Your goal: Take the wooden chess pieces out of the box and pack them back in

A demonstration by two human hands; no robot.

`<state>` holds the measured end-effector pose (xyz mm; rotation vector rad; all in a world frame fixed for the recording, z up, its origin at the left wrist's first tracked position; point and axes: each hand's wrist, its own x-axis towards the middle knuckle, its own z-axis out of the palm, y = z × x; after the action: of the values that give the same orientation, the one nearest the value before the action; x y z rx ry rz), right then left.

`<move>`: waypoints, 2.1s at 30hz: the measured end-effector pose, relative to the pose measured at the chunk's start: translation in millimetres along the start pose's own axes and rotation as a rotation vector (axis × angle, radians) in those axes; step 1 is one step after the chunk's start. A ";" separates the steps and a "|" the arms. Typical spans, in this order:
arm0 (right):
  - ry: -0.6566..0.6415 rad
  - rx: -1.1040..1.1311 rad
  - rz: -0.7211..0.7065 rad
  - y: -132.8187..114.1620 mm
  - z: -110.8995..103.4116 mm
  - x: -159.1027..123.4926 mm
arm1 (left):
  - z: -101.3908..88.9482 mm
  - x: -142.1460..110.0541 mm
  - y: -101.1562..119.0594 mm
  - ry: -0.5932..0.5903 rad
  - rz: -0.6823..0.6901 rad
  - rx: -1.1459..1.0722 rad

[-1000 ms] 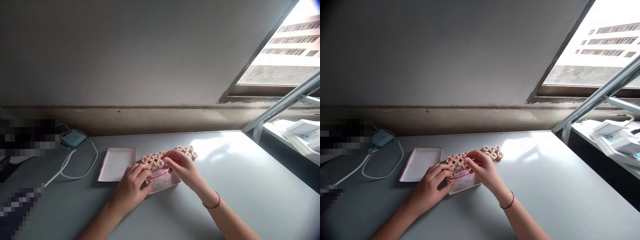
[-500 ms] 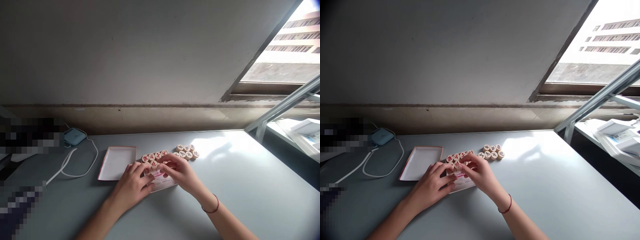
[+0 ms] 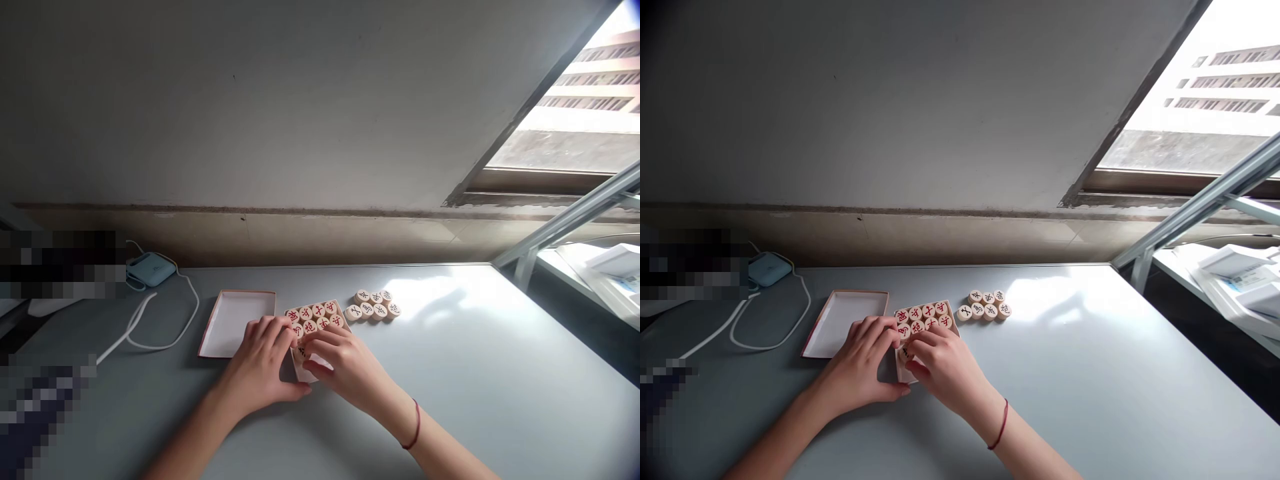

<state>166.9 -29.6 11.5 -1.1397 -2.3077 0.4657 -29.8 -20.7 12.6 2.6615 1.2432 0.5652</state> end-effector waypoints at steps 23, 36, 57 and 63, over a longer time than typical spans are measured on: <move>0.194 -0.026 0.296 37.1 -40.6 17.5 | 2.6 2.2 -11.6 0.040 -0.016 -0.001; -0.097 -0.385 0.795 77.7 -62.6 41.1 | -4.9 6.8 -8.0 0.069 0.008 -0.021; 0.196 0.843 0.439 26.3 -39.1 -5.4 | 11.7 21.0 22.0 0.269 0.021 -0.214; 0.276 0.823 0.539 37.6 -43.4 -9.1 | 13.3 21.9 18.6 0.241 0.037 -0.150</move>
<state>220.6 -11.6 24.5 -1.2472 -1.3110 1.2234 1.4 -15.7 11.7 2.5532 1.1579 0.9693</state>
